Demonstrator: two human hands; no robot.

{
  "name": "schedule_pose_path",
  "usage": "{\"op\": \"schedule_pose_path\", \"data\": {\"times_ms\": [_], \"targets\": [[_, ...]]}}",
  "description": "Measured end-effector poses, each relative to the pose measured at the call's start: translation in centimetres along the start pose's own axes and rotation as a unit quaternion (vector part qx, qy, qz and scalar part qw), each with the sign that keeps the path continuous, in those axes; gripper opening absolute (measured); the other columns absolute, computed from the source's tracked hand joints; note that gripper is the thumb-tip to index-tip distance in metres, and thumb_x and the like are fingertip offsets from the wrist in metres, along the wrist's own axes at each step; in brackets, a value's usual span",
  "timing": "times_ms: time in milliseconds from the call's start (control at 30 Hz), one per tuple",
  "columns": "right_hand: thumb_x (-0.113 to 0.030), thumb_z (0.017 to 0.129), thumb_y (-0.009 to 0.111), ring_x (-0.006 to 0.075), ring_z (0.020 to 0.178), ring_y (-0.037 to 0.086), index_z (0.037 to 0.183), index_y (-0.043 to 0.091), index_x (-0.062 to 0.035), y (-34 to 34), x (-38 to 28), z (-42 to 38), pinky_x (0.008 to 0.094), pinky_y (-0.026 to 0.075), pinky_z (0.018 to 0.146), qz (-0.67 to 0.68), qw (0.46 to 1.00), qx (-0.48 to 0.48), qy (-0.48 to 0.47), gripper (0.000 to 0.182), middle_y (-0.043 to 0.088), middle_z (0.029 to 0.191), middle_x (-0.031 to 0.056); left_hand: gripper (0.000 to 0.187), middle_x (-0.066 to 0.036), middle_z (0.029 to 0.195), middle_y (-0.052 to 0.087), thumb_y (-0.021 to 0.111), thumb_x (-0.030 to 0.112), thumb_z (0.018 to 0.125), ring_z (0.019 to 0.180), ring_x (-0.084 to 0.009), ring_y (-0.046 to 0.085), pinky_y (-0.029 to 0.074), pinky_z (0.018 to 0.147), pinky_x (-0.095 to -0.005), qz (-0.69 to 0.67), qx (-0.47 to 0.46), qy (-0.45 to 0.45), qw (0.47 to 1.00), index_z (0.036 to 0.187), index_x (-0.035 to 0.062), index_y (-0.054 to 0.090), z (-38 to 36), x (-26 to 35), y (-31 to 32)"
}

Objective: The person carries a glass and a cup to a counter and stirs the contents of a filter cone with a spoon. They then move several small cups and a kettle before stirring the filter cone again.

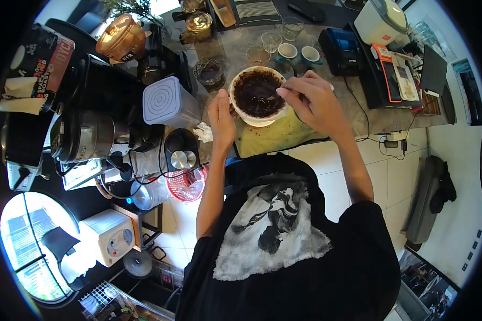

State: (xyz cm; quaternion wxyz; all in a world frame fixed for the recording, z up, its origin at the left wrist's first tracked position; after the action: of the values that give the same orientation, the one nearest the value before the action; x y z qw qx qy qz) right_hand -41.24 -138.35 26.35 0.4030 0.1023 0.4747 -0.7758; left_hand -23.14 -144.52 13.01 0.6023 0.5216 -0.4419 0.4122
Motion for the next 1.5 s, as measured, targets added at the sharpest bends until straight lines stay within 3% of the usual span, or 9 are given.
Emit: {"op": "schedule_pose_path", "data": {"times_ms": [400,467,700,800,867,1000,1067,1267,1500], "targets": [[-0.017,0.089,0.067,0.0253,0.054,0.053,0.084,0.065,-0.003,-1.2,0.9,0.4,0.0335,0.04,0.067,-0.05,0.997,0.051,-0.008,0.015,0.06,0.061,0.0087,0.041,0.002,0.078,0.057,0.04,0.033,0.106,0.067,-0.0035,0.049,0.04,0.059,-0.0208,0.005,-0.008,0.005,1.0,0.088,0.0021,0.06,-0.2,0.3,0.0],[-0.016,0.089,0.067,0.0231,0.051,0.05,0.085,0.065,-0.0023,-2.1,0.7,0.5,0.0319,0.04,0.066,-0.048,0.996,0.069,-0.001,0.015,0.059,0.059,0.008,0.042,-0.001,0.089,0.06,0.04,0.035,0.106,0.078,-0.0056,0.054,0.047,0.071,-0.0232,0.022,-0.032,-0.003,0.999,0.093,0.0,0.06,-0.1,-0.2,-0.3],[-0.018,0.089,0.067,0.0197,0.049,0.047,0.087,0.066,-0.0014,-3.0,1.1,0.4,0.0291,0.038,0.067,-0.026,0.994,0.102,0.019,0.017,0.062,0.061,0.0083,0.041,0.0,0.086,0.059,0.04,0.035,0.105,0.077,-0.0048,0.054,0.046,0.07,-0.0229,0.008,-0.036,0.003,0.999,0.09,0.0011,0.059,-0.1,0.2,0.1],[-0.019,0.091,0.066,0.0182,0.049,0.047,0.085,0.066,0.0002,-2.0,2.0,0.2,0.0286,0.037,0.061,-0.04,0.993,0.1,0.053,0.02,0.061,0.061,0.0092,0.041,0.0,0.085,0.059,0.041,0.035,0.105,0.077,-0.0048,0.054,0.046,0.07,-0.0226,0.006,-0.029,-0.003,1.0,0.09,0.0016,0.059,0.0,0.2,0.2],[-0.02,0.092,0.064,0.0131,0.05,0.047,0.082,0.065,0.0023,-0.9,4.3,-0.5,0.0283,0.035,0.053,0.044,0.981,0.099,0.16,0.024,0.056,0.059,0.0094,0.042,0.004,0.074,0.054,0.04,0.034,0.106,0.063,-0.0028,0.044,0.036,0.055,-0.0208,0.013,-0.002,0.014,1.0,0.083,0.0032,0.057,0.0,0.6,0.2],[-0.021,0.093,0.063,0.0072,0.052,0.045,0.078,0.063,0.0028,1.0,8.0,-1.7,0.027,0.032,0.048,0.11,0.967,0.094,0.208,0.028,0.052,0.056,0.0051,0.043,0.004,0.07,0.051,0.04,0.034,0.106,0.061,-0.0027,0.043,0.034,0.054,-0.0212,0.012,-0.006,0.021,1.0,0.08,0.0038,0.056,0.2,0.5,0.2],[-0.022,0.094,0.064,0.0041,0.053,0.044,0.076,0.063,0.0015,1.8,9.2,-2.1,0.025,0.032,0.049,0.223,0.935,0.086,0.264,0.03,0.05,0.056,-0.0004,0.043,0.005,0.067,0.049,0.039,0.034,0.106,0.06,-0.0029,0.04,0.033,0.053,-0.0218,0.028,-0.008,0.022,0.999,0.078,0.0042,0.054,0.2,0.8,0.3],[-0.022,0.093,0.064,0.0028,0.053,0.043,0.075,0.064,-0.0026,1.1,9.7,-2.0,0.0214,0.03,0.05,0.319,0.898,0.108,0.285,0.026,0.052,0.058,-0.0036,0.043,0.005,0.067,0.048,0.039,0.034,0.106,0.059,-0.0033,0.039,0.031,0.053,-0.0226,0.024,-0.007,0.021,0.999,0.078,0.0042,0.055,0.3,0.3,0.1],[-0.019,0.095,0.063,0.0025,0.053,0.041,0.075,0.062,-0.0026,-1.6,7.4,-0.8,0.0209,0.03,0.051,0.326,0.907,0.127,0.234,0.026,0.049,0.058,-0.004,0.043,0.004,0.069,0.049,0.039,0.034,0.106,0.06,-0.0029,0.04,0.032,0.053,-0.0223,0.031,-0.014,0.031,0.999,0.08,0.0042,0.055,0.4,0.7,0.4]]}}
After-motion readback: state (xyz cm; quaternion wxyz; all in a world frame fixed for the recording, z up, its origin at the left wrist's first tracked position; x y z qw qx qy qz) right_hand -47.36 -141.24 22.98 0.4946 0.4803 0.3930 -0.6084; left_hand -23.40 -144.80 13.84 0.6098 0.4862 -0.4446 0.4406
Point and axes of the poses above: each hand's wrist, its own z-axis towards the middle knuckle, its own y-axis out of the palm, x = y × z, the point moved 8 cm from there along z, towards the middle knuckle
